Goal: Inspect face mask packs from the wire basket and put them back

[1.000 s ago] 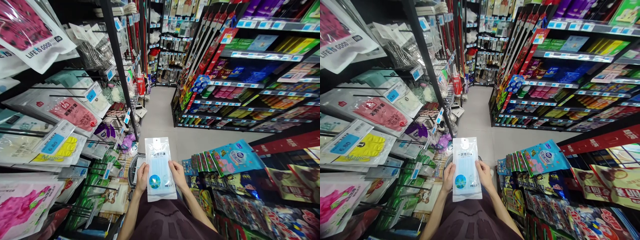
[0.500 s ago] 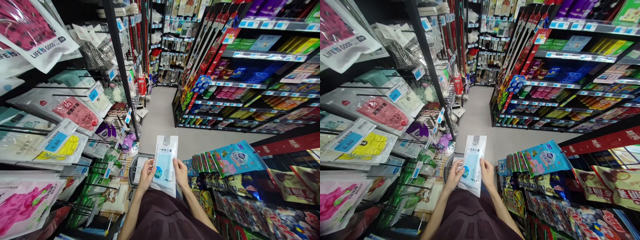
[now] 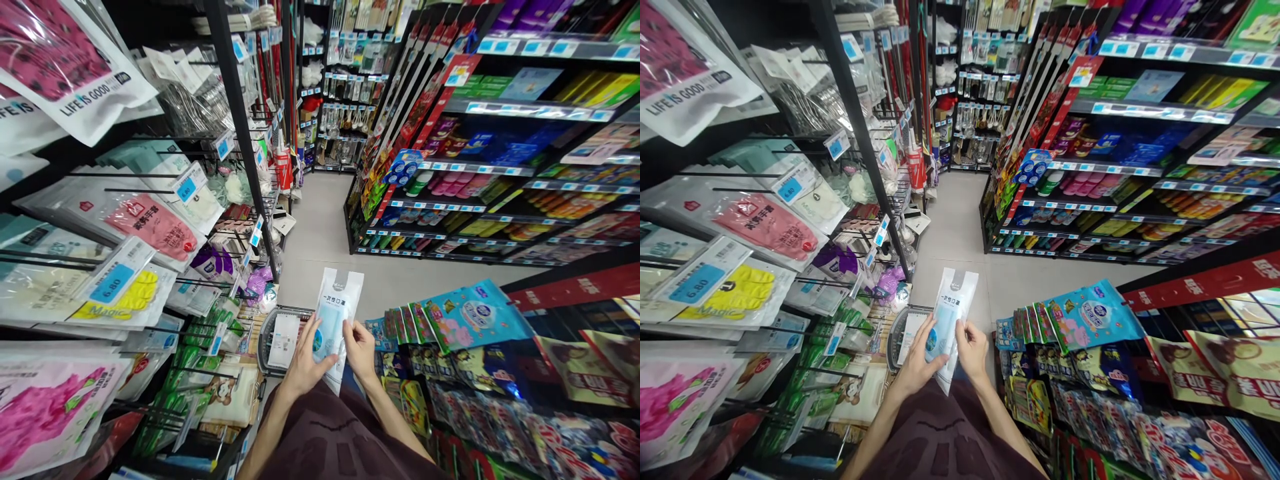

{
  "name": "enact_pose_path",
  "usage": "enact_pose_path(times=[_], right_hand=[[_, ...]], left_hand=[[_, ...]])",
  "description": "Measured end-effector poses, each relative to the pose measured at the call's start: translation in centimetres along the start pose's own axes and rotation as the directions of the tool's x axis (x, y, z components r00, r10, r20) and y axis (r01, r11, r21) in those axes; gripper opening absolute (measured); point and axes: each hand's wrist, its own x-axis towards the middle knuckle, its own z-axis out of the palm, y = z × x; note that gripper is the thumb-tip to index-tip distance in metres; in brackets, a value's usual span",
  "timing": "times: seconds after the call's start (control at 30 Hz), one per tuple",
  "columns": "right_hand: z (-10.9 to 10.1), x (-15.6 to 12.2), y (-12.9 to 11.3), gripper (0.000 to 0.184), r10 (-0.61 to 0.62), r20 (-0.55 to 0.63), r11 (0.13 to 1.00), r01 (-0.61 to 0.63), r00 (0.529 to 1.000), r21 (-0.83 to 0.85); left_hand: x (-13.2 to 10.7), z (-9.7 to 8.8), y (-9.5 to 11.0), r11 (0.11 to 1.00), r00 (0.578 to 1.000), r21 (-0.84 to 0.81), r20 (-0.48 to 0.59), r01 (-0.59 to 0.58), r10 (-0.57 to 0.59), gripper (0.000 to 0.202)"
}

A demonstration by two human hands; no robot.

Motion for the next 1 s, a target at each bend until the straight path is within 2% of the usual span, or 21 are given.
enact_pose_path(times=[0.07,0.13,0.17,0.23,0.3,0.33,0.4,0.43,0.47,0.5,0.6,0.63,0.77,0.87,1.0], right_hand=[[-0.1,0.1,-0.6,0.035,-0.093,0.123,0.995,0.089,0.988,0.038],[-0.1,0.0,-1.4,0.027,-0.186,0.271,0.981,0.164,0.944,0.102],[-0.1,0.0,-1.9,0.024,-0.212,0.335,0.975,0.178,0.918,0.130],[0.1,-0.2,-2.5,0.019,-0.220,0.403,0.971,0.162,0.889,0.174],[0.3,-0.3,-2.6,0.014,-0.195,0.350,0.971,0.129,0.916,0.204],[0.4,-0.3,-2.5,0.011,-0.182,0.272,0.969,0.125,0.945,0.214],[0.2,-0.1,-2.0,0.009,-0.148,0.072,0.974,0.133,0.986,0.185],[0.1,0.2,-1.6,0.015,-0.120,-0.003,0.981,0.119,0.993,0.150],[-0.2,0.4,-1.2,0.022,-0.077,-0.026,0.990,0.080,0.997,0.119],[-0.5,0.7,-0.8,0.027,-0.019,0.009,0.995,0.018,1.000,0.097],[-1.3,1.2,-0.1,0.029,0.142,0.248,0.985,-0.162,0.958,0.058],[-1.5,1.2,-0.1,0.031,0.159,0.276,0.983,-0.179,0.948,0.049],[-1.5,0.7,-0.1,0.035,0.153,0.189,0.986,-0.163,0.970,0.033],[-1.5,0.6,0.0,0.040,0.152,0.162,0.985,-0.163,0.975,0.057],[-1.7,0.7,0.1,0.046,0.132,0.168,0.979,-0.155,0.977,0.131]], left_hand=[[0.0,0.4,-0.3,0.997,1.000,-0.082,-0.010,-0.005,0.005,0.088],[0.0,0.8,-0.9,0.963,0.999,-0.270,-0.022,0.019,-0.026,0.088],[0.0,1.1,-1.2,0.909,0.997,-0.414,-0.033,0.044,-0.063,0.083],[0.1,1.7,-1.9,0.693,0.981,-0.714,-0.040,0.103,-0.187,0.072],[0.1,2.2,-2.5,0.447,0.946,-0.885,-0.027,0.127,-0.323,0.065],[0.2,2.3,-2.7,0.369,0.926,-0.921,-0.026,0.125,-0.377,0.062],[0.2,2.3,-2.9,0.310,0.906,-0.942,-0.014,0.131,-0.424,0.054],[0.2,2.2,-3.0,0.306,0.905,-0.943,-0.014,0.129,-0.425,0.051],[0.1,2.1,-3.0,0.308,0.907,-0.943,-0.016,0.126,-0.420,0.049],[0.1,2.0,-2.9,0.319,0.908,-0.939,-0.020,0.126,-0.418,0.048],[0.3,1.7,-2.6,0.417,0.903,-0.898,-0.052,0.144,-0.426,0.048],[0.4,1.5,-2.4,0.456,0.906,-0.878,-0.065,0.148,-0.418,0.049],[0.7,0.9,-2.1,0.617,0.920,-0.781,-0.168,0.095,-0.354,0.052],[0.7,0.5,-2.3,0.757,0.918,-0.646,-0.238,0.095,-0.318,0.046],[0.5,0.3,-2.7,0.861,0.924,-0.497,-0.269,0.108,-0.271,0.048]])
